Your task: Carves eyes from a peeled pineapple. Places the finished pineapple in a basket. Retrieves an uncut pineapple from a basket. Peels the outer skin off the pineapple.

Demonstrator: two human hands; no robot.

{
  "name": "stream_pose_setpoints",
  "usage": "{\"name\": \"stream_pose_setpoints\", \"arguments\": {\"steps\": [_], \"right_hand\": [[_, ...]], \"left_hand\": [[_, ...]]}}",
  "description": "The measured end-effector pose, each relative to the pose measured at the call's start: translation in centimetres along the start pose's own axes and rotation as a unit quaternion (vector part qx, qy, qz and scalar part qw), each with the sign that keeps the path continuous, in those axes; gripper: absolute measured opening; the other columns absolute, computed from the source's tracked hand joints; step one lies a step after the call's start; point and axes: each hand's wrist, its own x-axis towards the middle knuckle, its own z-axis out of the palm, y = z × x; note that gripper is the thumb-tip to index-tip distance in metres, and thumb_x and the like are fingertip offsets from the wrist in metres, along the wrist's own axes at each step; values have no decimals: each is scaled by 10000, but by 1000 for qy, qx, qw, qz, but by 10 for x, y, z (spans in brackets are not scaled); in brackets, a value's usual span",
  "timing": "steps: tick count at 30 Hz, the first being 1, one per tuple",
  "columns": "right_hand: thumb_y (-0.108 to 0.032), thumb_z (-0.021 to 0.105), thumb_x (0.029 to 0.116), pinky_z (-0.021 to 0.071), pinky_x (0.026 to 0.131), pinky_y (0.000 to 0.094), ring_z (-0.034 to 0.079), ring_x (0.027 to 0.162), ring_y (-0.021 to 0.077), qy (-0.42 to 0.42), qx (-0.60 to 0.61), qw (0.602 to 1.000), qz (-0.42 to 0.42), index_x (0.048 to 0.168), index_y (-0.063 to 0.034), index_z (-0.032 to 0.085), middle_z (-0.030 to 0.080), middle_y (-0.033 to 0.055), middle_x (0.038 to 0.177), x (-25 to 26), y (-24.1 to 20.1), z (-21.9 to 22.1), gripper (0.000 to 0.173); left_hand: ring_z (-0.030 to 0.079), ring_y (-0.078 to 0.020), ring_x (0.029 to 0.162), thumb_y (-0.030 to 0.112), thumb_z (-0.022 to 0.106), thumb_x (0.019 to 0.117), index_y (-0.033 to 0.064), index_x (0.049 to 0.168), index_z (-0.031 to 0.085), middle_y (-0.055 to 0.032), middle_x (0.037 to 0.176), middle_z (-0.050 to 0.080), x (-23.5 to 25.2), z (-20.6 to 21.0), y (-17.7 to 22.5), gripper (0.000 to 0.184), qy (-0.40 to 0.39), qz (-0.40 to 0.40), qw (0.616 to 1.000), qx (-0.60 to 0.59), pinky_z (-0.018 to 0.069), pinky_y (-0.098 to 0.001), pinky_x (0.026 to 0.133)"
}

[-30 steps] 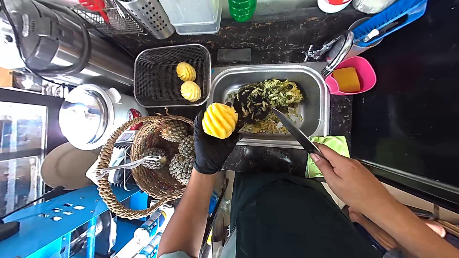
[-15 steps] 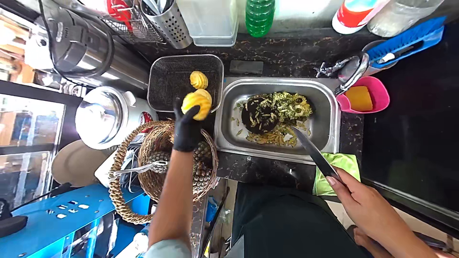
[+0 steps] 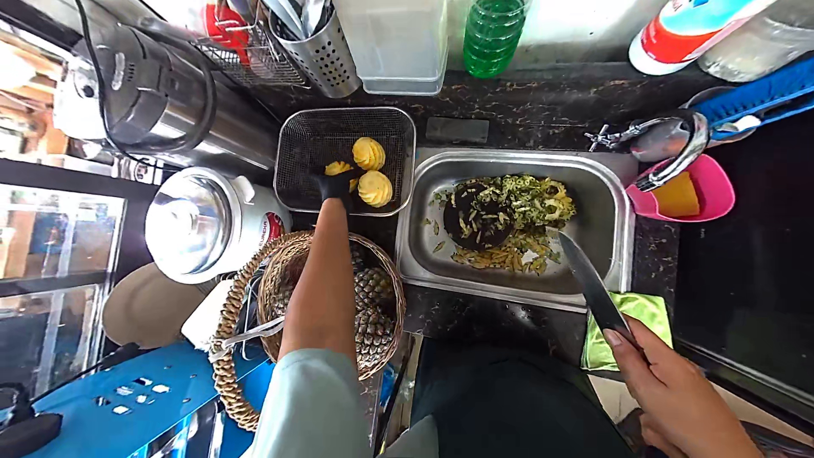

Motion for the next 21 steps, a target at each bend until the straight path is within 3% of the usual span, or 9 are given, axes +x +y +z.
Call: {"name": "stream_pose_setpoints", "arguments": {"steps": [2,6,9,12,14,15,16,18,21], "right_hand": [[-462,401,1070,485,515,474,555,552,205,-4,3,1000,17,1379,-150,594,579,53,720,-1,-2,2,480],[-412,438,1076,524,522,460,591,568,200,-7,6,1000,3,1387,-97,574,611,71,757,-6,-32,-13,464],[-262,470,1095,552,523,359,598,570,137,44,55,993,-90,1314,49,542,609,62,746,-19,-67,-36,388],[-208,401,1115,566,551,260,585,586,27,110,92,973,-182,1353,68,434,580,-52,768,-1,-68,-23,366],[-279,385,1120,588,598,399,636,645,169,80,-28,988,-130,1457,65,391,621,82,844,24,-48,-1,482],[-295,415,1106,560,701,615,680,779,375,20,-86,994,-65,1475,41,431,667,246,958,36,-36,5,499],[-310,438,1100,502,758,729,668,868,482,-35,-120,992,-9,1464,-24,484,666,308,1012,49,-23,13,465],[-325,435,1105,494,713,728,663,818,474,-75,-136,988,25,1443,-100,508,662,286,955,60,2,29,413],[-364,435,1094,519,579,594,606,625,335,-94,-80,992,23,1498,-142,441,619,186,842,52,25,35,461]], "left_hand": [[551,-366,1288,242,973,641,58,1552,234,-257,1433,504,14,0,-10,1187,-38,-37,998,-29,524,-550,1014],[581,-330,1249,472,769,882,9,1476,418,-228,1370,576,1,-22,13,831,-26,-74,993,-90,509,-538,1020],[558,-234,1282,436,593,1012,54,1521,382,-161,1430,551,-35,-55,30,670,10,21,992,-120,488,-448,1050],[633,-157,1020,195,550,1031,-21,1340,508,-114,1164,631,-109,-71,23,379,-39,185,949,-253,567,-353,866],[640,-167,1041,147,571,1004,-33,1284,544,-112,1152,645,-164,-71,3,334,-138,242,920,-276,567,-366,909],[640,-183,1069,156,609,989,-19,1284,575,-118,1186,657,-193,-71,-8,344,-193,227,920,-253,560,-380,929],[634,-198,1112,168,637,978,3,1294,599,-116,1235,655,-219,-72,-19,359,-242,203,922,-225,556,-400,959],[635,-208,1179,185,664,954,29,1276,643,-98,1283,663,-255,-77,-44,359,-271,206,924,-175,559,-422,994],[652,-215,1174,159,693,934,50,1209,695,-82,1260,687,-284,-109,-85,296,-212,259,938,-93,577,-435,983]]}}
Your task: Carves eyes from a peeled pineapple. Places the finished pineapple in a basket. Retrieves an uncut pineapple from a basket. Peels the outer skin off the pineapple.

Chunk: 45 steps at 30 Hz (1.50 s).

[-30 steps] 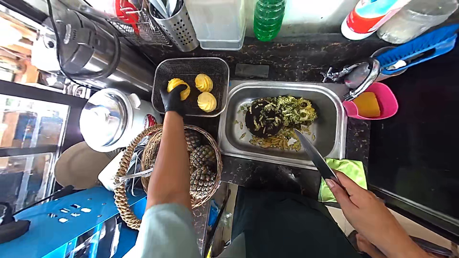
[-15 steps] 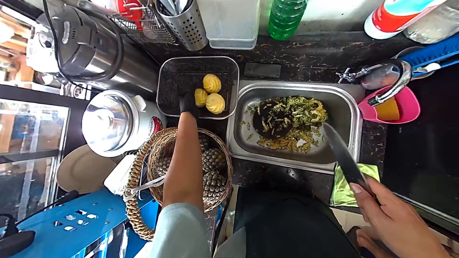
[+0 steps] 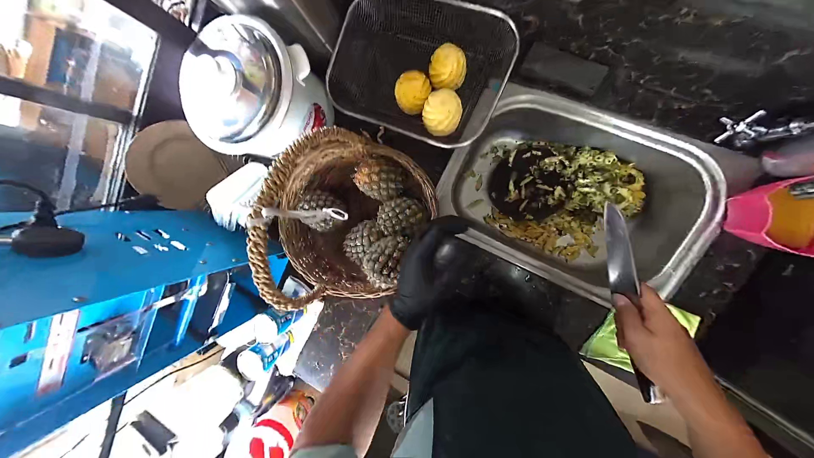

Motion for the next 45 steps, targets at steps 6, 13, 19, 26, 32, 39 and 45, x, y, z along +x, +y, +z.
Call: {"name": "stream_pose_setpoints", "arguments": {"steps": [6,13,19,26,32,39,45], "right_hand": [[-186,575,1023,573,552,520,631,586,280,-20,79,997,-2,1534,-130,374,636,169,881,-1,9,-29,552],[-265,530,1064,530,651,675,649,723,426,-38,7,999,-13,1554,-201,407,652,278,989,34,70,-49,509],[-207,567,1040,523,642,675,643,718,427,-22,18,999,-40,1571,-197,359,637,293,1046,27,91,-47,570],[-199,594,1007,522,588,609,615,648,360,-28,30,999,-30,1585,-255,358,646,234,944,4,96,-47,627],[-202,584,1002,500,593,635,610,670,382,-3,14,999,-44,1586,-255,364,651,242,949,1,84,-47,627],[-227,588,987,524,597,559,607,667,317,16,38,997,-59,1595,-219,354,653,228,958,-7,76,-51,652],[-182,578,984,534,613,494,593,676,263,-16,37,997,-60,1606,-132,305,641,248,1047,-9,70,-52,681]], "left_hand": [[642,-208,1176,195,649,964,18,1291,630,-113,1275,671,-57,-64,15,372,200,-75,971,108,543,-421,1008],[581,-169,1261,325,675,939,134,1359,616,-52,1357,625,-95,-80,50,465,185,-156,937,250,498,-423,1053],[455,-347,1398,402,926,712,189,1565,385,-174,1551,419,-71,-81,1,1032,13,-277,891,360,443,-572,1103],[396,-359,1431,473,956,633,264,1506,484,-144,1561,414,-33,-106,-29,1014,-57,-218,911,344,386,-602,1140],[566,-308,1295,377,731,922,142,1426,562,-164,1377,595,28,-130,-8,581,-46,-156,910,382,462,-555,1090],[562,-265,1306,301,640,967,171,1521,442,-104,1497,523,86,-167,20,603,16,-158,917,365,494,-503,1051],[650,-268,1127,129,538,974,132,1303,661,-122,1270,668,85,-178,19,352,-9,-191,907,376,513,-529,962]]}}
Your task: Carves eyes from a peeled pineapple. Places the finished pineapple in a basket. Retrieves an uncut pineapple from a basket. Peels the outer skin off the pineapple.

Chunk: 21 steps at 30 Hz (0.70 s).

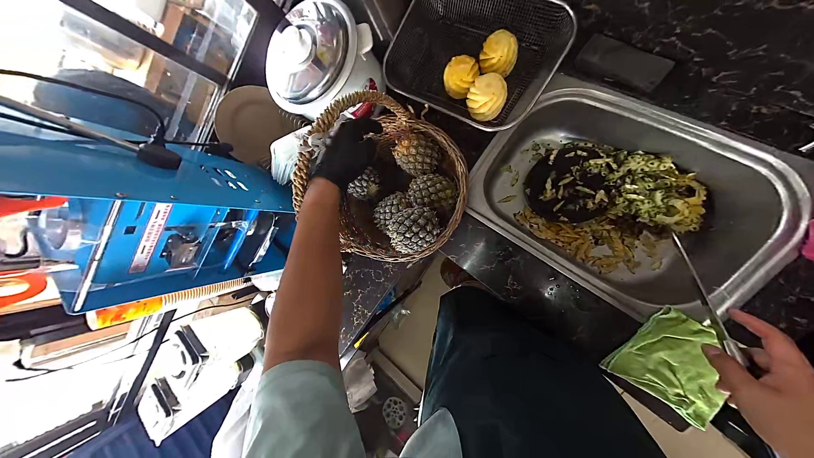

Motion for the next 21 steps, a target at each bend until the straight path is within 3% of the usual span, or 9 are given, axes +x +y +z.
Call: {"name": "stream_pose_setpoints", "arguments": {"steps": [4,7,9,12,14,16,17,19,21], "right_hand": [[-203,592,985,524,583,513,593,645,280,11,-16,1000,12,1601,-192,336,649,219,973,0,-6,0,667],[-219,591,980,519,583,522,597,654,288,15,-22,1000,7,1594,-217,354,655,211,968,1,-9,-1,659],[-226,594,985,524,590,540,607,666,304,18,-24,1000,6,1592,-224,364,659,216,979,1,-12,-2,649],[-240,596,979,515,584,551,607,663,309,19,-28,999,7,1582,-246,383,660,211,975,1,-16,0,640],[-237,594,981,514,579,557,610,657,317,15,-32,999,-2,1580,-247,385,662,212,962,4,-17,2,634],[-235,598,979,514,570,551,610,646,310,15,-34,999,-10,1573,-256,396,667,197,953,7,-19,4,628],[-237,600,982,515,571,554,613,646,310,14,-35,999,-11,1571,-262,401,671,193,955,8,-20,5,622],[-236,601,986,510,573,560,615,653,316,9,-38,999,-15,1569,-270,402,674,196,968,12,-23,7,618],[-243,607,987,513,579,571,622,661,322,5,-41,999,-19,1567,-288,407,673,201,980,16,-29,9,615]], "left_hand": [[666,-285,1147,314,582,988,160,1275,678,-110,1205,708,-2,26,-11,339,-27,-78,996,23,500,-603,996],[682,-291,1092,385,643,970,121,1271,659,-122,1169,707,-29,46,-6,400,-56,-63,996,-9,532,-591,954],[641,-264,1182,416,774,894,111,1313,637,-119,1259,673,-53,62,-1,536,-124,1,992,-35,513,-539,1028],[519,-361,1331,574,888,671,247,1467,526,-155,1449,536,-74,97,-10,934,-214,19,976,42,470,-617,1050],[518,-354,1325,594,870,697,261,1468,524,-144,1451,532,-76,103,-16,908,-187,17,981,39,472,-602,1053],[599,-266,1243,475,746,906,124,1409,578,-129,1354,626,-67,93,-16,636,-89,-8,991,-102,488,-513,1062],[648,-230,1170,471,647,977,104,1392,579,-116,1279,670,-59,89,-13,558,-37,-47,986,-157,521,-491,1022],[675,-254,1093,590,532,989,102,1360,583,-136,1192,691,-29,88,-11,615,23,-127,975,-180,535,-536,965],[636,-373,1190,749,445,946,75,1390,562,-221,1267,658,5,90,-1,816,5,-225,965,-138,488,-636,1003]]}}
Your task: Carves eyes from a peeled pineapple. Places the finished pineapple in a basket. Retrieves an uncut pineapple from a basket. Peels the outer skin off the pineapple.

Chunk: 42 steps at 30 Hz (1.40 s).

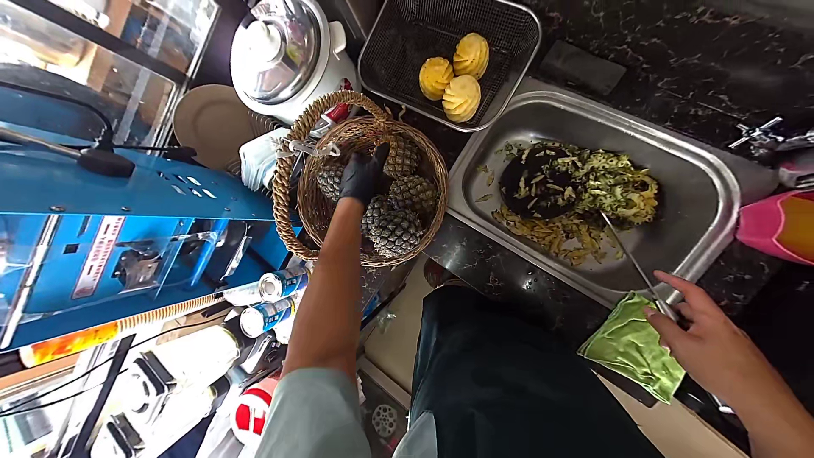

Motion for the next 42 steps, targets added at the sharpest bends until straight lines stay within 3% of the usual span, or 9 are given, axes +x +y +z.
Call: {"name": "stream_pose_setpoints", "arguments": {"steps": [3,6,17,25,27,29,34,37,42], "right_hand": [[-272,607,981,517,579,562,626,660,309,4,2,1000,-8,1568,-277,407,676,185,969,-2,-9,0,620],[-308,600,962,527,555,522,618,634,279,15,24,999,-19,1566,-266,410,678,159,959,-8,-5,1,635],[-215,606,950,532,483,424,588,553,208,19,111,994,-11,1577,-212,387,636,126,845,-19,18,3,664],[-264,616,936,527,471,369,589,553,166,30,129,990,-50,1568,-218,407,640,72,834,-15,-5,-3,667],[-245,617,938,526,461,340,593,547,149,31,149,987,-41,1565,-200,405,647,67,830,-19,-6,-4,663],[-220,608,937,519,443,305,586,525,123,29,176,983,-32,1564,-179,394,635,51,808,-25,-9,-3,664],[-225,611,929,511,427,295,580,506,127,31,205,978,-20,1551,-190,425,630,34,768,-33,-9,3,650],[-215,603,929,514,426,300,579,497,130,33,209,977,-9,1549,-187,423,623,34,745,-39,-7,3,647],[-221,609,937,508,421,299,577,498,138,54,218,974,7,1548,-190,432,613,38,730,-43,-4,8,637]], "left_hand": [[508,-372,1349,731,536,929,-3,1425,517,-250,1431,537,19,11,37,886,-65,-136,986,-75,408,-586,1097],[664,-317,1107,626,824,743,13,1285,617,-202,1204,669,53,54,16,844,37,-140,948,-284,569,-552,913],[583,-200,1252,289,978,580,70,1408,537,-119,1368,576,-68,18,13,963,193,327,891,-249,546,-390,1035],[592,-211,1224,189,970,596,71,1380,575,-99,1326,608,-109,24,47,886,129,342,864,-346,548,-397,1021],[678,-241,1090,96,800,829,58,1372,524,-140,1210,666,-113,23,49,610,-28,248,809,-533,601,-447,920],[688,-227,1029,442,561,1012,147,1276,580,-105,1129,693,-115,28,48,397,-187,147,697,-677,592,-450,884],[648,-275,1151,536,588,871,151,1223,619,-110,1207,673,-121,56,38,522,-339,69,483,-804,530,-521,982],[689,-251,1055,467,638,907,149,1165,629,-103,1116,702,-127,67,41,409,-345,65,528,-773,576,-479,911],[689,-214,984,252,606,930,105,1347,510,-120,1118,679,-138,97,53,452,-266,101,738,-612,596,-430,853]]}}
